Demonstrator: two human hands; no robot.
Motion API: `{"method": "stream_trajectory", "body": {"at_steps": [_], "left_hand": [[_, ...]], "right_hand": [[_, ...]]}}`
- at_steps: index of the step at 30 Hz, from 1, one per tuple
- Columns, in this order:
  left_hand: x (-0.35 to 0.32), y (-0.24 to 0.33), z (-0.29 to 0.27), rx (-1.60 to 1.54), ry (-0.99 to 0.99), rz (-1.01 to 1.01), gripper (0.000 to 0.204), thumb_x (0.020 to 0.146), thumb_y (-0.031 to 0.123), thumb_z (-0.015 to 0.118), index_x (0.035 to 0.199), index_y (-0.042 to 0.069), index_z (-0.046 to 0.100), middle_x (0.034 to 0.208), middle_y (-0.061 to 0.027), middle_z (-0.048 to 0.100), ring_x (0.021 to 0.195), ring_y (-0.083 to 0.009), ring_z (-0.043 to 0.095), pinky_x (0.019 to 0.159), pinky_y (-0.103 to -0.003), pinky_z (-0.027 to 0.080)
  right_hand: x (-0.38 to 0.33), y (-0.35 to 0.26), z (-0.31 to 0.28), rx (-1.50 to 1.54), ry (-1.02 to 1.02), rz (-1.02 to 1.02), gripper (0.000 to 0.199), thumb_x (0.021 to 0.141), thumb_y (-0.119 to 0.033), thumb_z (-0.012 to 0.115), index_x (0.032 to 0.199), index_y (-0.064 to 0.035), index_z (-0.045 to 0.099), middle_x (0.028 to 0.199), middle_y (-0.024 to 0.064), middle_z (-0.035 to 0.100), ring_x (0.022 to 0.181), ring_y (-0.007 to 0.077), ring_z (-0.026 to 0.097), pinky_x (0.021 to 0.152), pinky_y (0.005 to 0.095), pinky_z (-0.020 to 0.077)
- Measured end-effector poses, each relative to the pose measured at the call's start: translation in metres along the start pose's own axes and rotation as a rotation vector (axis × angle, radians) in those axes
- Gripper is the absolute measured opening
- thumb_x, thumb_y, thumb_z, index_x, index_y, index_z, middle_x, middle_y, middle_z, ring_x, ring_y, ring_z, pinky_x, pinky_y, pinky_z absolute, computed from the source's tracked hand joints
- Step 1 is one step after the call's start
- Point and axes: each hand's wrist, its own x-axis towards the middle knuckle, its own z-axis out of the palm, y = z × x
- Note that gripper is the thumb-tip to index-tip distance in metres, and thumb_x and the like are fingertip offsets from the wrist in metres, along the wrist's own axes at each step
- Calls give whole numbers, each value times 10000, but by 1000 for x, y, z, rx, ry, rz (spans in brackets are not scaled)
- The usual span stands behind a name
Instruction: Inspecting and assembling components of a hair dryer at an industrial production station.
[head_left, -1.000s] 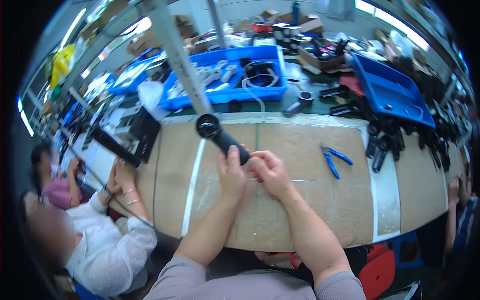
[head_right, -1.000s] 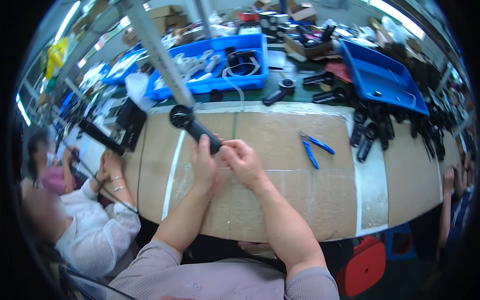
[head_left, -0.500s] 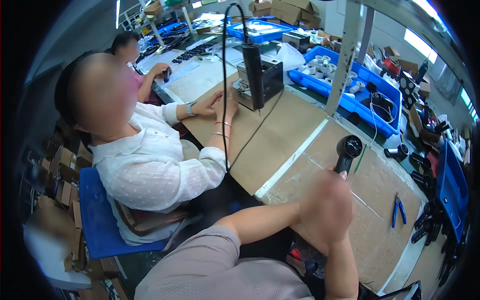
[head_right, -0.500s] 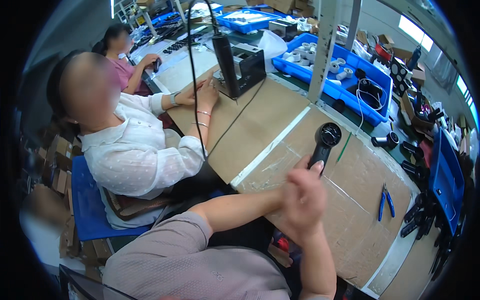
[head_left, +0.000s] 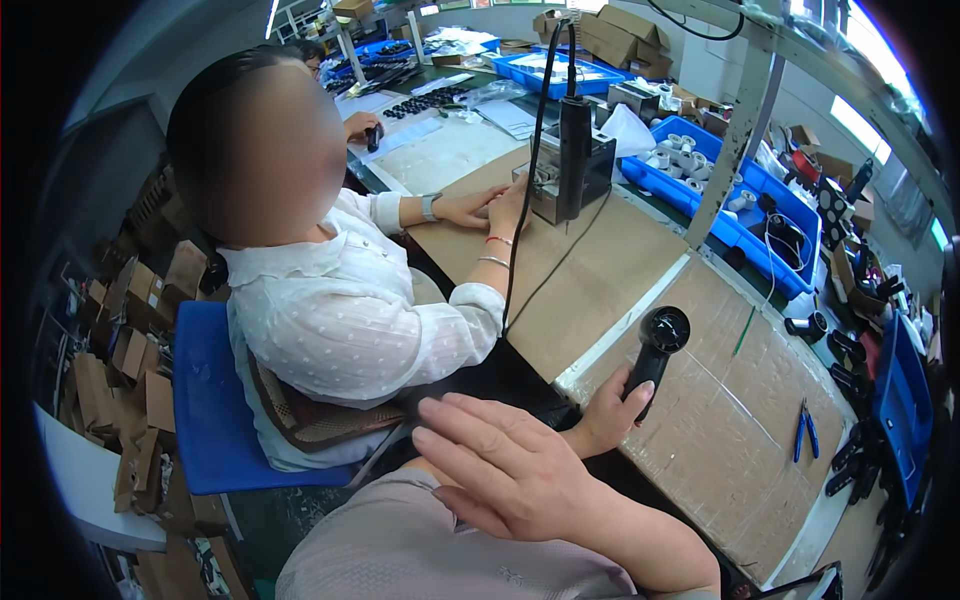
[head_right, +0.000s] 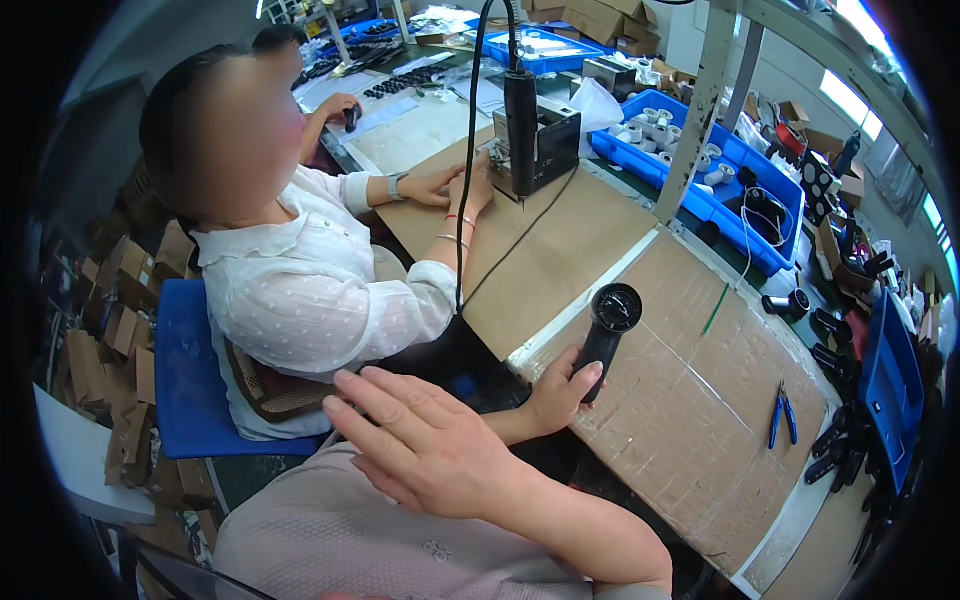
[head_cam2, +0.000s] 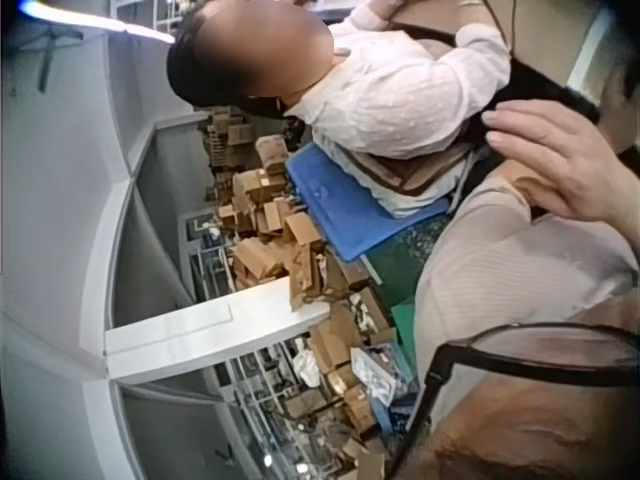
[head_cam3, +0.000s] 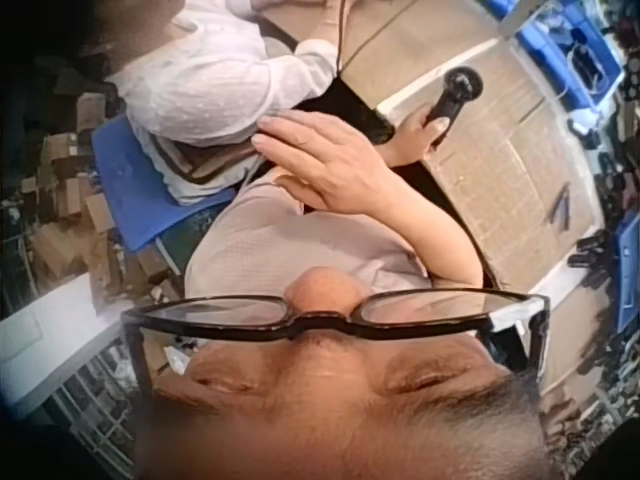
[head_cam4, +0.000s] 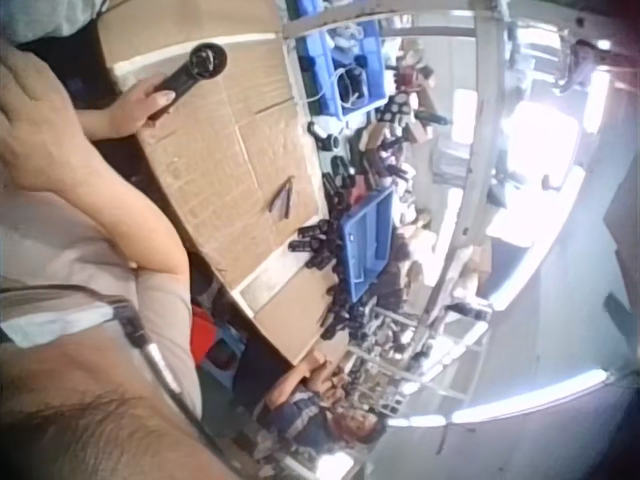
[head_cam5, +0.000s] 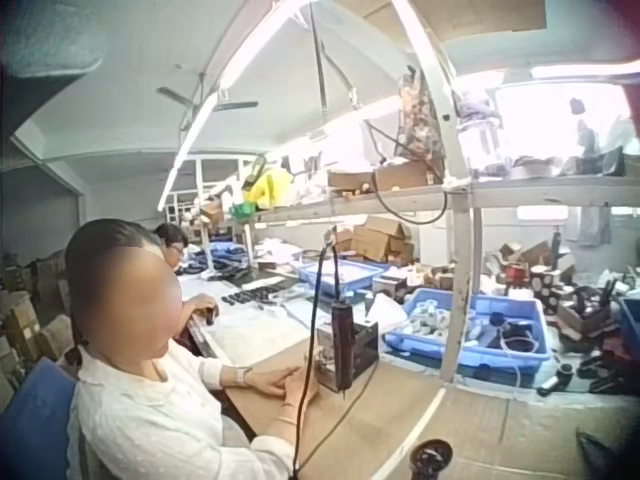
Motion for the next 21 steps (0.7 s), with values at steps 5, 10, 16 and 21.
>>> {"method": "stream_trajectory", "body": {"at_steps": [5,10,16,21], "left_hand": [[-25,4,-4,126,-90,-59,256,989,169,598,1202,42,539,907,-66,625,675,-121,537,601,-248,454],[-35,5,-15,399,-200,170,434,918,163,697,1288,20,520,1002,-87,657,818,-165,601,772,-291,492],[-28,6,-13,345,-189,136,337,923,126,670,1215,25,534,969,-81,648,800,-144,585,770,-264,479],[-24,-6,-10,84,-103,-1,246,956,104,623,1168,22,528,935,-81,633,745,-141,581,736,-248,483]], "right_hand": [[-20,3,26,63,-172,116,568,886,-259,669,1382,-19,532,1353,150,592,1137,317,621,956,392,504],[-42,-6,36,96,-216,206,469,881,-221,651,1292,-10,572,1234,150,609,991,314,628,847,391,509],[-7,-23,7,46,285,5,459,885,-187,665,1296,-3,573,1260,144,622,956,289,638,793,362,519],[-30,-6,-14,-62,170,70,441,905,-157,663,1311,-4,590,1335,153,603,941,253,644,789,342,524]]}}
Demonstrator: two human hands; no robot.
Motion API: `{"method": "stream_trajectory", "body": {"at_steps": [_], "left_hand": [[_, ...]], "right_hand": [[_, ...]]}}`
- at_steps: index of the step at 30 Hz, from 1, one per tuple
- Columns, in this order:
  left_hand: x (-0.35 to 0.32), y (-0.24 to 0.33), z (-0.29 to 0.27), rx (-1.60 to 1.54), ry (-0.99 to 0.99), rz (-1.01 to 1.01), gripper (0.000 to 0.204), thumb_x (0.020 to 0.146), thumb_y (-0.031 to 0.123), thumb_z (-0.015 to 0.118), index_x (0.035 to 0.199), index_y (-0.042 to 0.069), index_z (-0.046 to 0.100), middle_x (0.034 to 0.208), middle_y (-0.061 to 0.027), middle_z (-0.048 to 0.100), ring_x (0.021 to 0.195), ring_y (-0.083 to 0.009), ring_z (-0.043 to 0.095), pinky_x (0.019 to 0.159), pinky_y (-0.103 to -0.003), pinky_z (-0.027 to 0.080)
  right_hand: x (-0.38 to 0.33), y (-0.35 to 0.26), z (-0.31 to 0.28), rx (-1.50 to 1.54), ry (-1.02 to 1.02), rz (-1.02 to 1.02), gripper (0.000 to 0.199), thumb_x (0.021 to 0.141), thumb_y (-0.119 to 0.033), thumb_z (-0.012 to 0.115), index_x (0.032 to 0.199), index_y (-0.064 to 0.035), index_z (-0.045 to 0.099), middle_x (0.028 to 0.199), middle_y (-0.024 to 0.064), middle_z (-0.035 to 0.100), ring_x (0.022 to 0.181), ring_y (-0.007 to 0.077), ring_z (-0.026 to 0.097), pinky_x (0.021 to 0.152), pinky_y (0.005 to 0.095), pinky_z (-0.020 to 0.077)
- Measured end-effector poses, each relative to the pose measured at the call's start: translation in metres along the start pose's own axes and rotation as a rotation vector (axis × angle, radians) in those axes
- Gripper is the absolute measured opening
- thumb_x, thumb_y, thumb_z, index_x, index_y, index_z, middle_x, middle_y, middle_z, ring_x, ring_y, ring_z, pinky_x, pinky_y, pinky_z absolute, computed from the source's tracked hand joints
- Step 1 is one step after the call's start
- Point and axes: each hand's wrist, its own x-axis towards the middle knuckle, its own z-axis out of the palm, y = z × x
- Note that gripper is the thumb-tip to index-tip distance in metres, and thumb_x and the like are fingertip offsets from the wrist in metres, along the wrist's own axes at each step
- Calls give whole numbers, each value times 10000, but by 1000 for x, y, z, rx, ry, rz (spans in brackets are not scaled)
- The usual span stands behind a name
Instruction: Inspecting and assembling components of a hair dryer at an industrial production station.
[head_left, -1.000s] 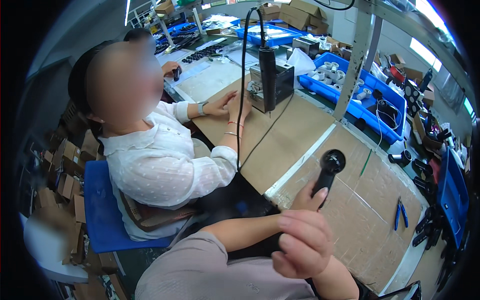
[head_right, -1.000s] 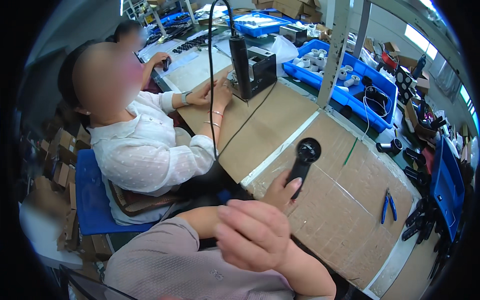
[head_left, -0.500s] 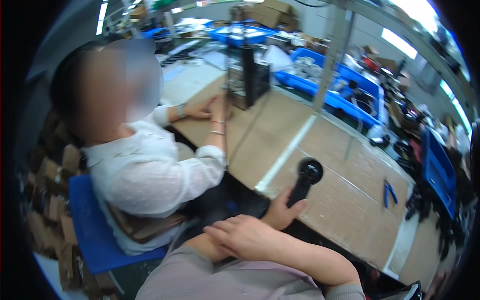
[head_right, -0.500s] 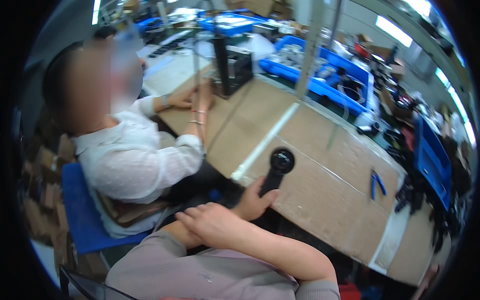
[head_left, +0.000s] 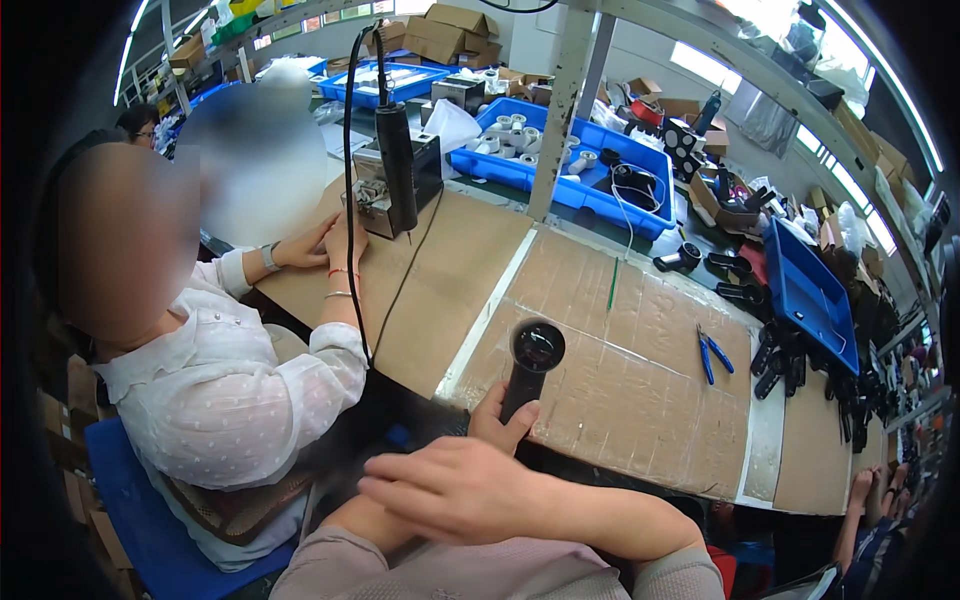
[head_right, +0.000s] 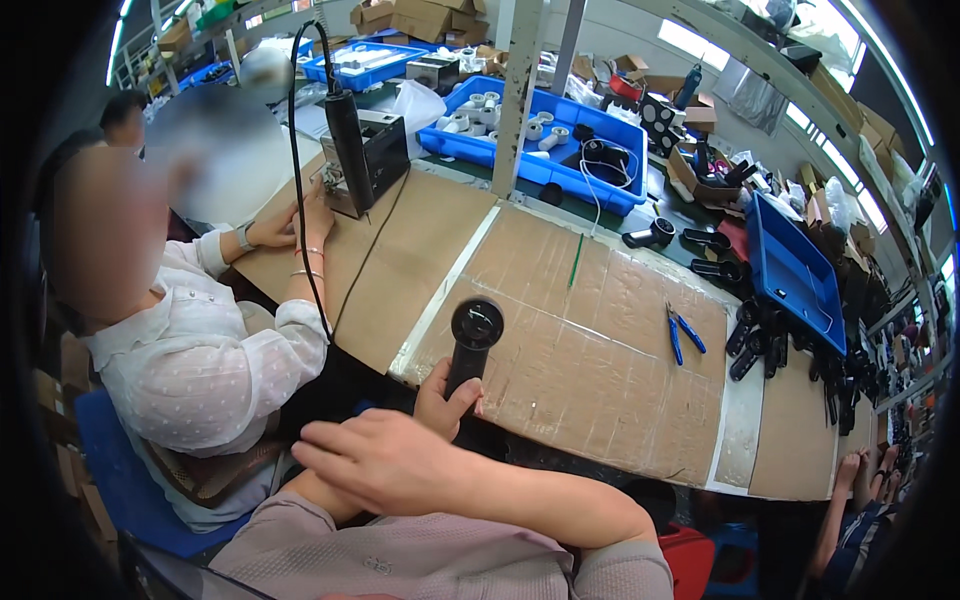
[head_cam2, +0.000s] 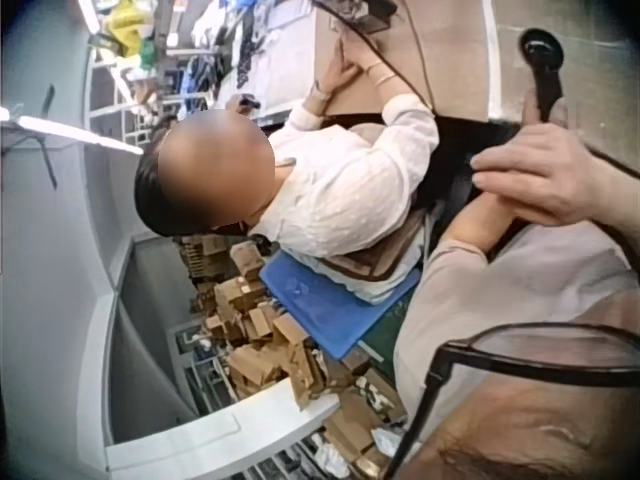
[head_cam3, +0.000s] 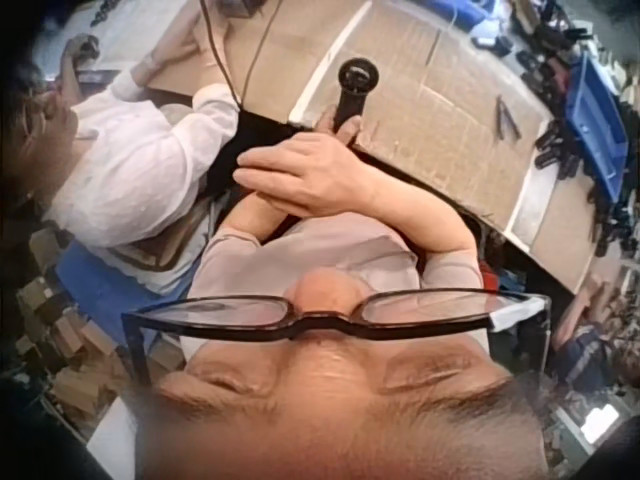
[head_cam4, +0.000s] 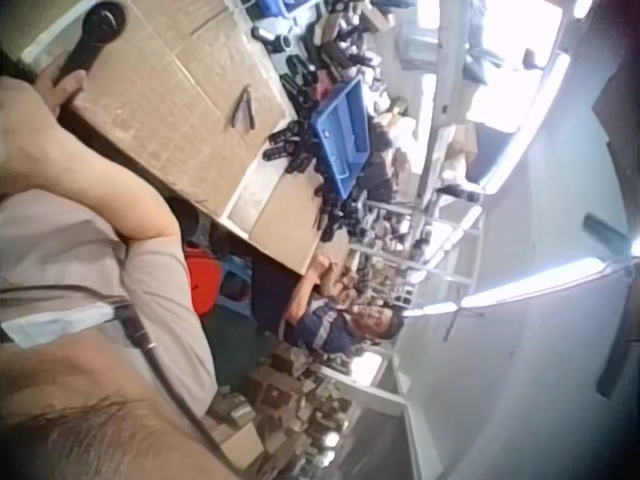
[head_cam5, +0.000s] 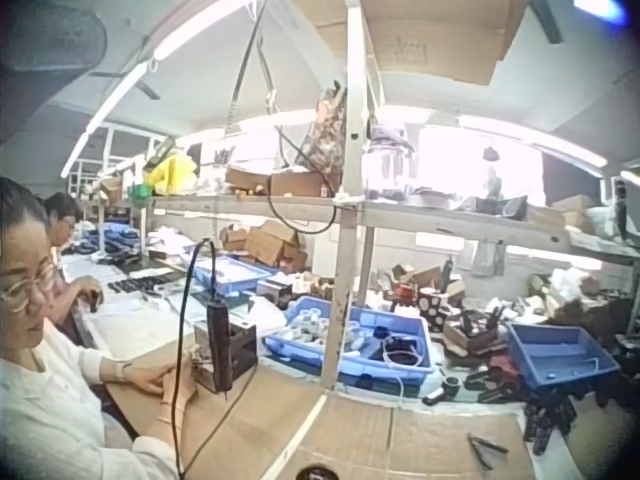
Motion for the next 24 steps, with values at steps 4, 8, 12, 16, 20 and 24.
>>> {"method": "stream_trajectory", "body": {"at_steps": [4,8,12,16,20,24], "left_hand": [[-1,3,-11,-167,4,-53,230,968,106,617,1166,25,534,903,-71,631,724,-129,579,703,-241,482],[4,12,-11,-193,-80,-35,214,979,97,603,1167,26,532,876,-65,628,711,-120,575,681,-239,483],[5,9,-9,-46,-115,9,159,1003,48,543,1153,16,502,870,-73,613,696,-136,572,692,-249,494],[9,6,-9,-94,-75,23,208,981,120,620,1154,26,554,850,-44,620,682,-107,558,652,-229,470],[2,8,-9,23,-32,39,266,967,154,655,1180,25,562,835,-34,616,665,-103,546,637,-230,464],[3,9,-4,84,-27,1,320,957,180,676,1209,17,566,829,-24,615,665,-108,540,624,-234,460]], "right_hand": [[1,20,-67,-262,215,4,499,823,-45,650,1320,-56,612,1351,185,599,872,228,676,755,337,552],[5,66,-128,-421,656,491,451,902,-40,594,1345,10,532,1578,211,373,823,175,639,744,267,551],[-15,94,-146,-329,656,882,359,934,-58,601,1288,-7,563,1585,206,368,822,146,639,730,261,549],[-8,65,-122,-223,731,581,302,939,-61,580,1240,-44,592,1553,206,421,848,195,662,758,283,560],[-14,-27,-89,-203,586,121,106,892,-106,629,827,-46,686,1165,123,648,717,162,628,640,234,505],[-12,-28,-54,-35,31,-85,73,869,-118,690,912,-60,699,965,53,700,660,161,593,607,248,507]]}}
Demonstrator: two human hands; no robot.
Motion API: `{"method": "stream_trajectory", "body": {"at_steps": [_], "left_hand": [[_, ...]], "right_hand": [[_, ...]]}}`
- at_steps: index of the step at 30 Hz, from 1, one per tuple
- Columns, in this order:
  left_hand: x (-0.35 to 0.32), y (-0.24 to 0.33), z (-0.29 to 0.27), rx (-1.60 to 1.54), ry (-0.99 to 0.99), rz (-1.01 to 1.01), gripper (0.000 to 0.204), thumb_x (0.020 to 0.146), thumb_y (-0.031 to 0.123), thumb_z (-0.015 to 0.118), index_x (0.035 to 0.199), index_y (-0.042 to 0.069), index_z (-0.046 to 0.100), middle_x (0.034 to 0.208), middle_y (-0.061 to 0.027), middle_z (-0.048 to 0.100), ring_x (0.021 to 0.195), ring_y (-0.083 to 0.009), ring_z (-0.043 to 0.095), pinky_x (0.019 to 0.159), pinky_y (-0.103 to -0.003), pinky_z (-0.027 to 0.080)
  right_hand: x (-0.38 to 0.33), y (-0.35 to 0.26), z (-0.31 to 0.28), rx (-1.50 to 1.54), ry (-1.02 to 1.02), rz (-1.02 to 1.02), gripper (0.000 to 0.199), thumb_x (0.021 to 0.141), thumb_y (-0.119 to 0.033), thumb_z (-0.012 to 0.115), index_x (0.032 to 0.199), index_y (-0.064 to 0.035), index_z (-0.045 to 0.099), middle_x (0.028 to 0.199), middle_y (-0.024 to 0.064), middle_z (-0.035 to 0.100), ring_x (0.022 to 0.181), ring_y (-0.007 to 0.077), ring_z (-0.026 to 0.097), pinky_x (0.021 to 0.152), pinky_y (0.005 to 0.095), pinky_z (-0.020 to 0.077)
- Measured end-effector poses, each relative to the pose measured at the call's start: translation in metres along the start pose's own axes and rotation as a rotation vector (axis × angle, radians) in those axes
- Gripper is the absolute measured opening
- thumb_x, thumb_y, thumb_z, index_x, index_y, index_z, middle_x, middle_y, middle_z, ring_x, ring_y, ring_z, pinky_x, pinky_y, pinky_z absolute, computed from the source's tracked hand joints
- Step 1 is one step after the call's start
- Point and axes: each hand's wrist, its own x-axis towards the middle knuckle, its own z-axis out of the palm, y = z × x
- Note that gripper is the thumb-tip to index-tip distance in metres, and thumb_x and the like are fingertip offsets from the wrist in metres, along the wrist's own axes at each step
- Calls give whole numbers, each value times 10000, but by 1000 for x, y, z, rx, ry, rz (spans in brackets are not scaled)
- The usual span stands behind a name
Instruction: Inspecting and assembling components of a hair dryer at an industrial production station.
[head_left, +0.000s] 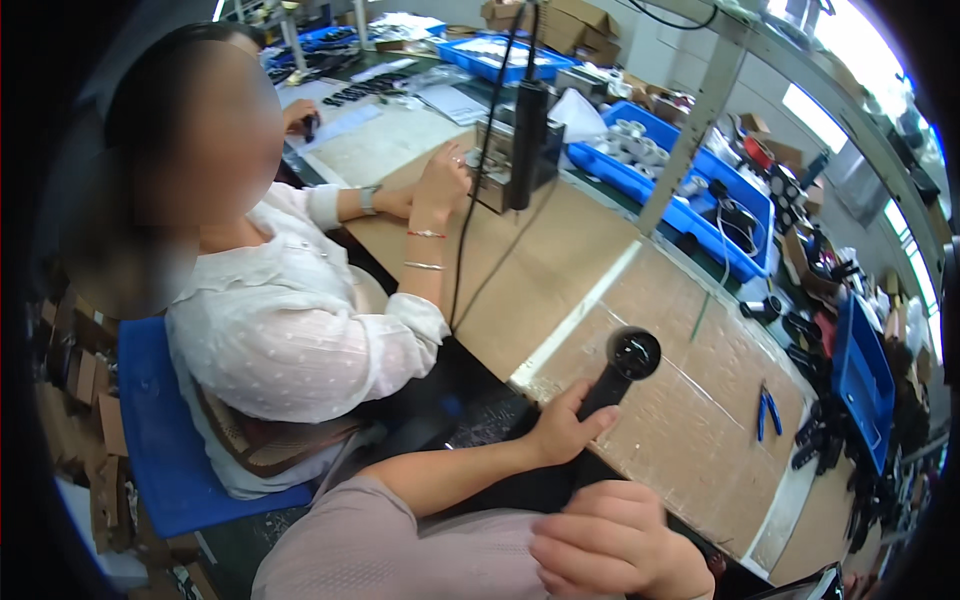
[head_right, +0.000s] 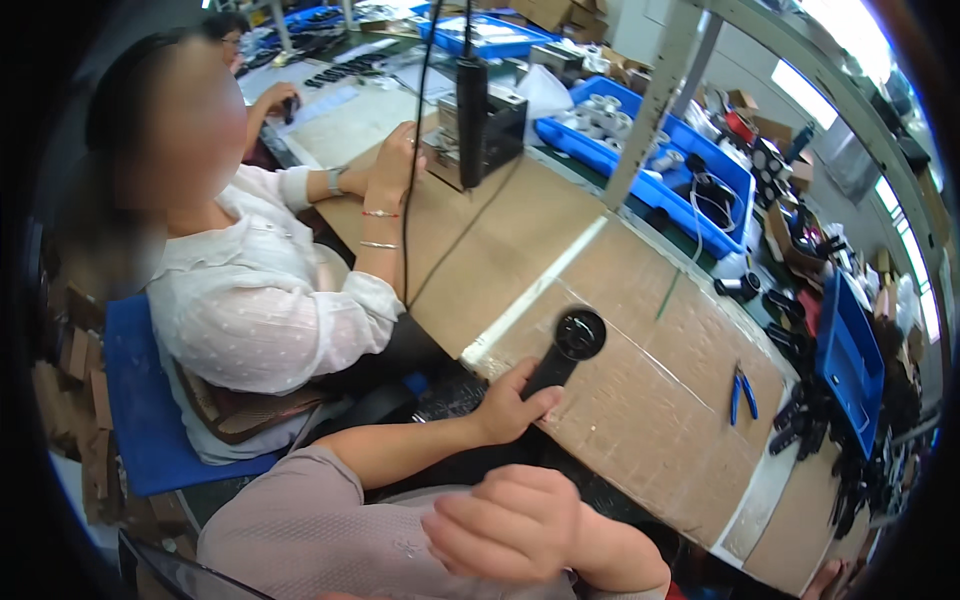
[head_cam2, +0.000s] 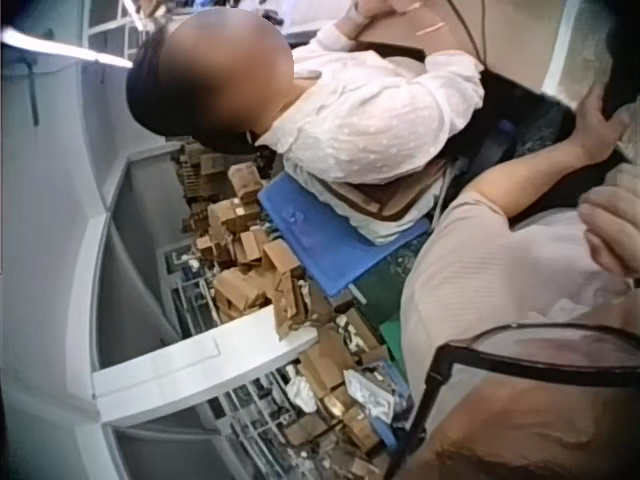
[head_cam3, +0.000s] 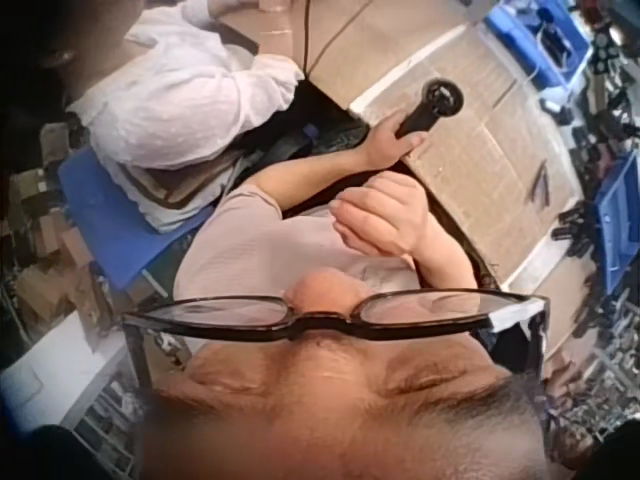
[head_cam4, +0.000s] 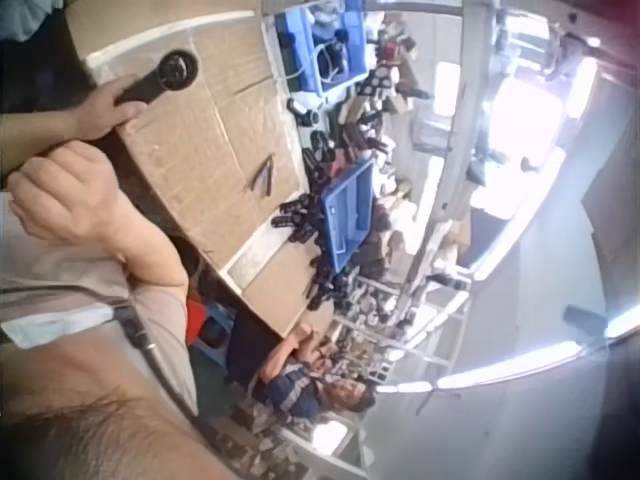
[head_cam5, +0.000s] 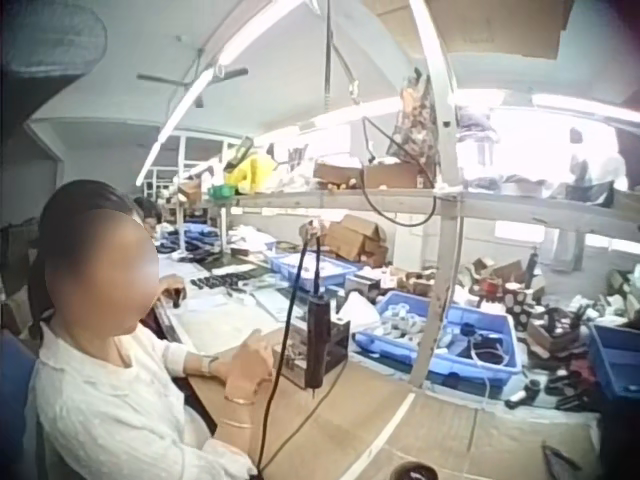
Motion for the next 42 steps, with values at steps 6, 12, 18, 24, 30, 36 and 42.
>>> {"method": "stream_trajectory", "body": {"at_steps": [6,12,18,24,30,36,42], "left_hand": [[1,0,3,82,-7,40,276,968,136,647,1198,28,540,827,-28,607,649,-99,544,617,-224,473],[1,0,-6,81,6,-79,394,944,179,680,1282,8,571,983,-78,657,815,-151,590,755,-270,495],[6,-8,-2,67,-47,20,392,946,179,679,1281,7,571,985,-75,661,823,-154,595,774,-276,497],[3,-5,-2,49,-30,7,380,940,194,691,1252,10,575,986,-76,658,825,-159,594,775,-273,496],[4,-13,3,51,-6,42,376,929,208,706,1228,12,586,926,-65,655,774,-157,590,735,-277,490],[2,-1,2,72,-33,101,288,964,157,666,1200,19,575,848,-40,627,698,-116,565,656,-241,472],[-14,8,-3,-391,-18,27,239,1014,97,584,1231,46,498,891,-56,602,675,-112,549,625,-229,470]], "right_hand": [[-12,3,24,-24,-74,74,152,843,-127,728,974,-50,732,1026,72,726,642,175,587,586,250,497],[8,-9,-31,-139,306,139,158,800,-67,725,958,-73,720,1043,72,711,709,165,610,620,243,505],[-8,44,-55,-305,669,460,405,828,1,636,1231,-27,598,1566,187,394,776,143,611,712,218,499],[-30,82,-62,-155,693,787,257,951,-85,607,1196,-17,567,1610,192,349,741,124,617,710,219,533],[-42,93,-61,-67,721,778,201,967,-41,577,1162,-16,534,1630,160,327,755,119,596,695,208,512],[-33,91,-52,-99,727,879,136,1006,-135,556,1101,-38,553,1571,194,420,662,80,584,664,199,501],[-31,53,-8,-21,337,658,196,814,44,563,987,-48,549,1380,245,558,886,173,625,708,234,506]]}}
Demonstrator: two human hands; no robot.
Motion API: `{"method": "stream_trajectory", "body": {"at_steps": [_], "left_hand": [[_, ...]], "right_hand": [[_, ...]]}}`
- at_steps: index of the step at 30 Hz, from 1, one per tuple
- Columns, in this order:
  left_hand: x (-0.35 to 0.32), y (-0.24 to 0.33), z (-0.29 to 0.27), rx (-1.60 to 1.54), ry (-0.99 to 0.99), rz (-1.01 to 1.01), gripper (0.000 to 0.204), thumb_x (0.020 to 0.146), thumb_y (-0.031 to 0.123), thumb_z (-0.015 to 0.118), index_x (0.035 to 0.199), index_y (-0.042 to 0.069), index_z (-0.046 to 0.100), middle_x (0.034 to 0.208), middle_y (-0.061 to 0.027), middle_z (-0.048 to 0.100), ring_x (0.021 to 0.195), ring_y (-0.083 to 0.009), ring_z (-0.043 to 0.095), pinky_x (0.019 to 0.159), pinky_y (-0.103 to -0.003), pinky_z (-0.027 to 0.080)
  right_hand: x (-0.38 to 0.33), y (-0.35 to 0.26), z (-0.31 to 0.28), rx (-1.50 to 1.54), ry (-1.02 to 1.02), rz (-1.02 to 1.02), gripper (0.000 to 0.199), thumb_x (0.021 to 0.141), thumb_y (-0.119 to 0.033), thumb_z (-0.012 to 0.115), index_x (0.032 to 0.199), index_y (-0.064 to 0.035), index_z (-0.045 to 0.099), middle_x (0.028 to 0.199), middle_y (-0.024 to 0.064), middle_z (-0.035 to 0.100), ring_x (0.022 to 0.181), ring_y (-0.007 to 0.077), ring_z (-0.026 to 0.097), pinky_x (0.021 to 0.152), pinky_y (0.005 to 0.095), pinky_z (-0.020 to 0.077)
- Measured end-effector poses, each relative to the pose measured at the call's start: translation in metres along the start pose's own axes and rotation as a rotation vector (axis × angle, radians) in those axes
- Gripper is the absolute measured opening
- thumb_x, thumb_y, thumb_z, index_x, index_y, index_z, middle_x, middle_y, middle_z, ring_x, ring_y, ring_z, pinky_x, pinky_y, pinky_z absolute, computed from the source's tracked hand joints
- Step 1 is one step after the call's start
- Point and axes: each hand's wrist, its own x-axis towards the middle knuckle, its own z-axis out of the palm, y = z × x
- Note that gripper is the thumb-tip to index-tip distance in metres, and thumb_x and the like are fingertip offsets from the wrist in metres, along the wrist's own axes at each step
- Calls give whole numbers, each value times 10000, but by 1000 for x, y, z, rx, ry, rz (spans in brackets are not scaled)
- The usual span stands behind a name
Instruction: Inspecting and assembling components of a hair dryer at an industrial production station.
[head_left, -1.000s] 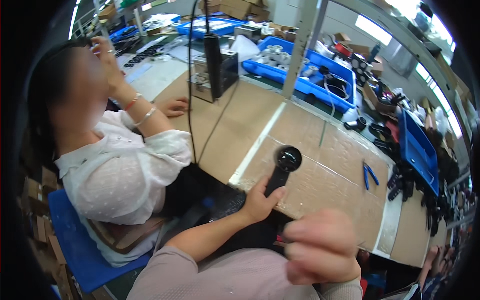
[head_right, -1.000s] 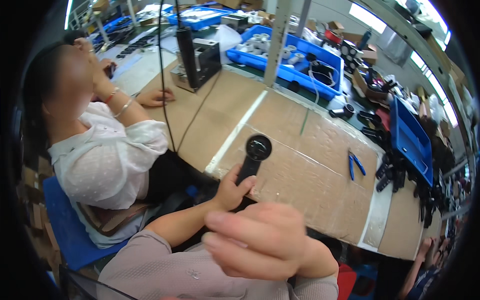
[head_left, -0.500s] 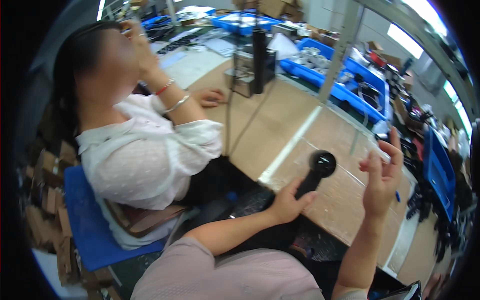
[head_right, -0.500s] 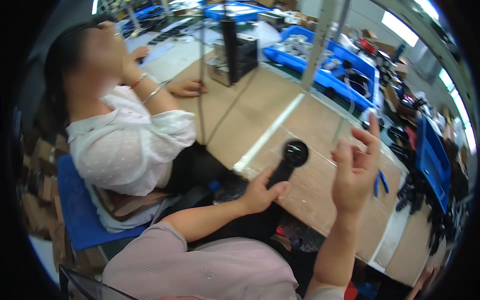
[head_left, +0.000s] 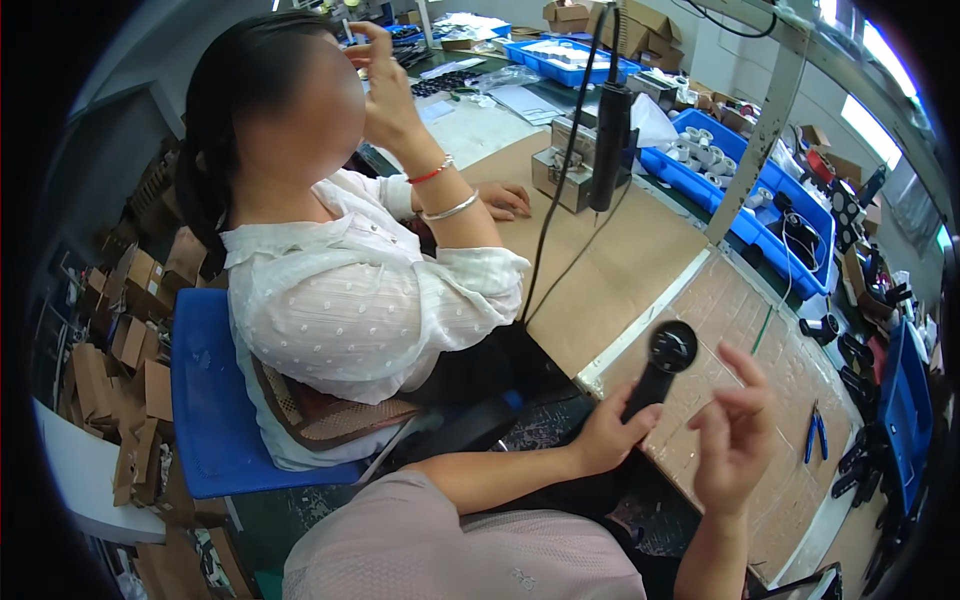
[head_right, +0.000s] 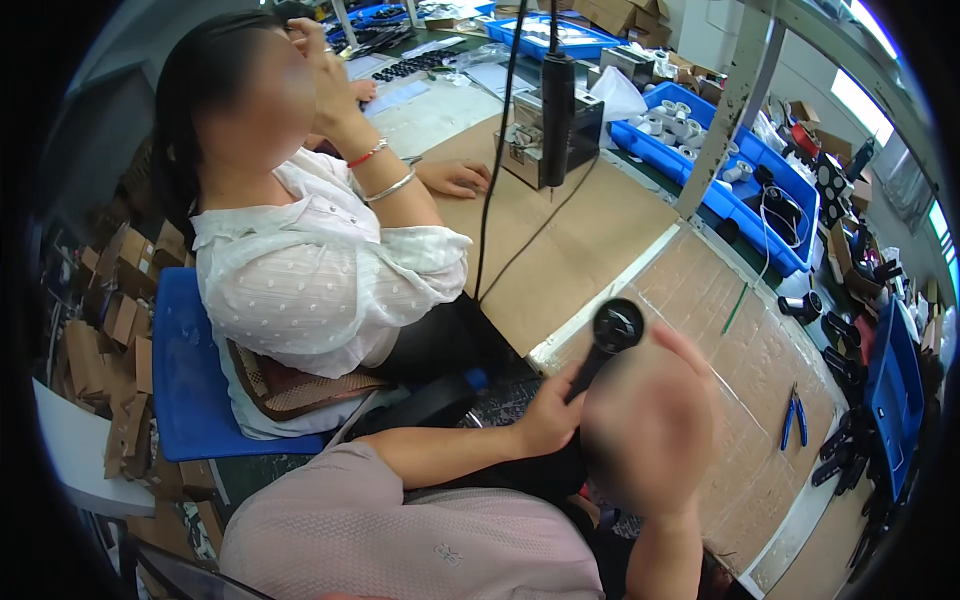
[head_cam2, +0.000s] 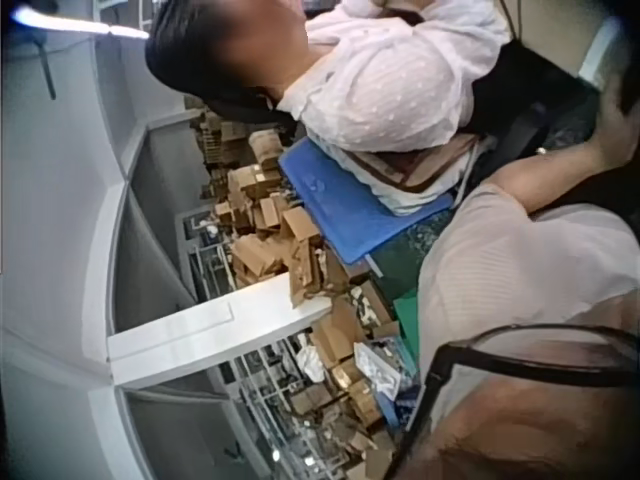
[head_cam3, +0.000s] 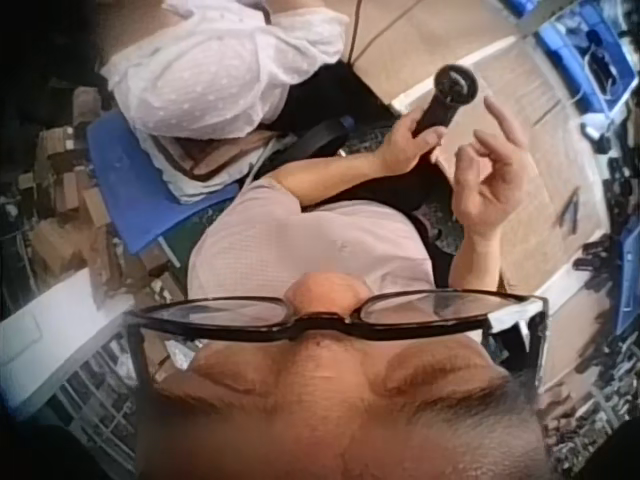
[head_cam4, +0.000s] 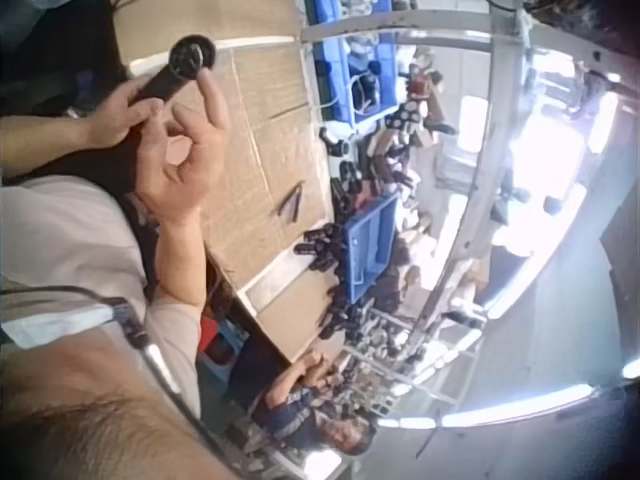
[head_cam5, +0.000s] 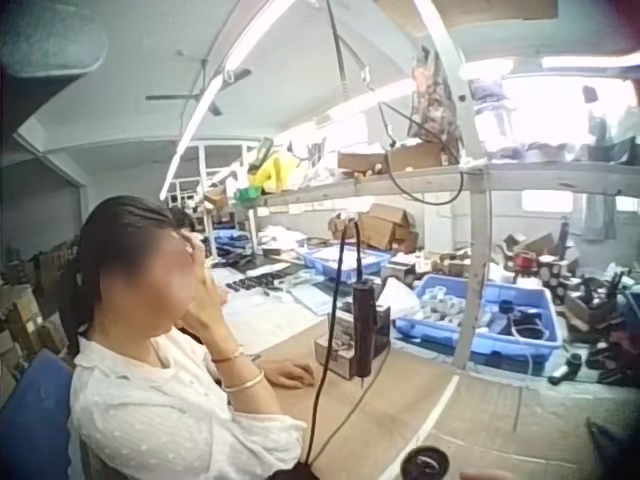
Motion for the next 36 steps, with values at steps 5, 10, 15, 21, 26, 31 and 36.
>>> {"method": "stream_trajectory", "body": {"at_steps": [5,10,15,21,26,31,36], "left_hand": [[-30,62,0,22,191,141,225,1008,115,590,1182,42,468,855,-47,559,634,-95,511,574,-217,460],[-19,55,-4,-51,189,42,197,998,105,594,1123,55,451,878,-57,555,672,-103,537,590,-220,467],[-32,35,-20,140,124,-3,287,988,105,599,1234,48,461,928,-70,572,724,-107,562,613,-218,470],[-33,26,-20,90,129,30,373,988,118,604,1315,49,437,944,-64,586,740,-105,568,622,-212,470],[-40,14,-7,25,110,64,459,988,132,608,1396,50,412,961,-59,599,756,-104,574,631,-206,469],[-27,16,-7,-31,114,183,529,988,143,611,1460,51,392,974,-54,610,768,-102,579,639,-201,468],[-34,29,-3,132,79,-47,320,1008,142,594,1289,55,469,910,-55,588,648,-104,529,589,-220,456]], "right_hand": [[-15,-37,21,176,-120,-260,310,750,19,690,1056,3,647,1189,233,663,773,226,658,644,271,523],[-2,-27,23,-98,-415,-5,320,762,-54,748,1075,-23,689,1024,121,716,676,200,632,586,290,502],[32,-66,41,-270,-657,-175,392,810,-128,768,1175,-15,684,887,99,699,625,139,555,533,240,426],[54,-99,53,-24,-473,-314,433,812,-146,776,1218,-28,680,964,126,702,670,151,583,547,258,441],[47,-109,50,157,-179,-364,442,819,-130,764,1238,-23,674,1116,162,669,737,172,594,607,269,477],[1,-19,27,66,-404,-243,391,841,-98,741,1212,-4,666,1242,180,605,819,183,586,702,272,502],[-51,17,17,-2,-117,111,296,941,-101,650,1223,-11,635,1245,151,589,880,169,576,802,269,503]]}}
